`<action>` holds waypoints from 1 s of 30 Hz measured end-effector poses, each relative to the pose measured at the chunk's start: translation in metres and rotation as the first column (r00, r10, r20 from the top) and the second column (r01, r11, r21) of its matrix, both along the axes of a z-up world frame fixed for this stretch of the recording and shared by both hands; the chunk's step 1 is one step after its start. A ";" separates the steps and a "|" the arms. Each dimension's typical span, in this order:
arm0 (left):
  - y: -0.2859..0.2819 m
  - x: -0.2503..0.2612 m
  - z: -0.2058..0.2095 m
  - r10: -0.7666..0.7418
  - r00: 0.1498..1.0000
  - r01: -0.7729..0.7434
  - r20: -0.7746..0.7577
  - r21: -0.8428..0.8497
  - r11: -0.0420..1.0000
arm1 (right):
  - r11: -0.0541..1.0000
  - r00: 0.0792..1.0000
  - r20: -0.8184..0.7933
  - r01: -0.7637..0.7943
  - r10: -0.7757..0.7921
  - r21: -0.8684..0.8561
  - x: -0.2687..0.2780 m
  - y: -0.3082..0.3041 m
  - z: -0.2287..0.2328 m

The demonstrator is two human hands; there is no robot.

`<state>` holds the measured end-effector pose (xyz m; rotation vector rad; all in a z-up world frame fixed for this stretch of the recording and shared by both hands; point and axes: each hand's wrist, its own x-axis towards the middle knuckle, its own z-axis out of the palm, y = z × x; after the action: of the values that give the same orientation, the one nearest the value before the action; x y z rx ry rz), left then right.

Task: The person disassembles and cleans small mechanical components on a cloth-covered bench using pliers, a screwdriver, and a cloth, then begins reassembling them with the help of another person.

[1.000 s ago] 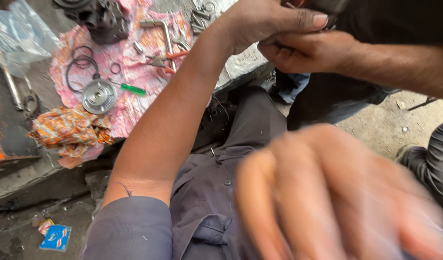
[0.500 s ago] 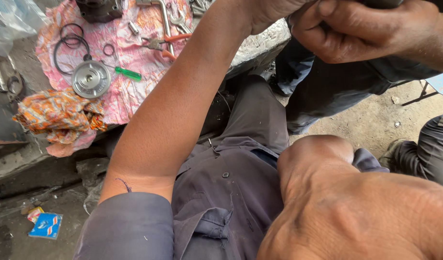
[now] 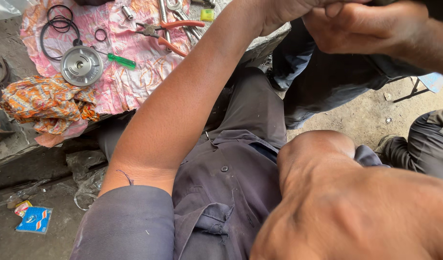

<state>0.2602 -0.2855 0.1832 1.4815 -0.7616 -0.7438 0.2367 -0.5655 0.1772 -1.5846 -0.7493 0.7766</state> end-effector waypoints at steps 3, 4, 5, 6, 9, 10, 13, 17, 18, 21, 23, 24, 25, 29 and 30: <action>-0.013 -0.009 0.003 -0.009 1.000 0.008 -0.002 -0.091 0.996 | 0.999 0.999 -0.033 0.041 -0.040 0.017 -0.014 0.020 0.018; -0.019 -0.013 0.005 -0.016 1.000 0.016 -0.002 -0.141 0.990 | 0.998 0.998 -0.041 0.046 -0.044 0.043 -0.021 0.033 0.029; -0.022 -0.017 0.007 -0.019 1.000 0.019 0.002 -0.191 0.981 | 0.995 0.998 -0.057 0.044 -0.039 0.092 -0.032 0.048 0.038; -0.026 -0.021 0.009 -0.022 1.000 0.021 0.000 -0.232 0.972 | 0.983 0.995 -0.095 0.034 -0.017 0.180 -0.048 0.065 0.047; -0.035 -0.029 0.011 -0.030 0.995 0.068 0.090 -0.461 0.885 | 0.822 0.965 -0.217 0.005 0.145 0.570 -0.133 0.132 0.055; -0.038 -0.029 0.011 -0.038 0.997 0.061 0.062 -0.449 0.892 | 0.730 0.946 -0.224 -0.020 0.235 0.683 -0.154 0.152 0.054; -0.045 -0.028 0.003 -0.030 1.000 0.026 -0.006 -0.385 0.923 | 0.644 0.938 -0.246 0.033 0.243 0.764 -0.193 0.189 0.051; -0.050 -0.029 -0.014 0.043 0.998 -0.022 0.050 -0.369 0.929 | 0.661 0.909 -0.414 0.285 0.044 0.695 -0.199 0.172 0.016; -0.051 -0.029 -0.018 0.060 0.994 -0.021 0.086 -0.400 0.916 | 0.649 0.899 -0.437 0.320 0.021 0.690 -0.200 0.167 0.006; -0.055 -0.039 -0.030 0.178 0.984 -0.174 -0.010 -0.277 0.945 | 0.631 0.871 -0.491 0.394 -0.024 0.668 -0.203 0.159 -0.018; -0.049 -0.040 -0.033 0.158 0.986 -0.169 -0.058 -0.330 0.929 | 0.642 0.868 -0.495 0.404 -0.043 0.652 -0.202 0.158 -0.026; -0.044 -0.041 -0.034 0.147 0.986 -0.167 -0.083 -0.356 0.919 | 0.656 0.869 -0.492 0.398 -0.046 0.641 -0.202 0.159 -0.028; -0.037 -0.041 -0.035 0.115 0.988 -0.146 -0.103 -0.384 0.912 | 0.671 0.872 -0.488 0.389 -0.047 0.631 -0.200 0.161 -0.030; -0.001 -0.044 -0.039 0.068 0.991 -0.109 -0.112 -0.417 0.902 | 0.726 0.883 -0.466 0.357 -0.056 0.588 -0.197 0.168 -0.034; 0.010 -0.045 -0.040 0.078 0.992 -0.112 -0.099 -0.405 0.907 | 0.738 0.877 -0.477 0.361 -0.059 0.571 -0.195 0.170 -0.036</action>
<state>0.2153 -0.2760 0.1428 1.0911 -0.7266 -0.5260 0.0412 -0.3958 0.1417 -0.7967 -0.4172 0.5714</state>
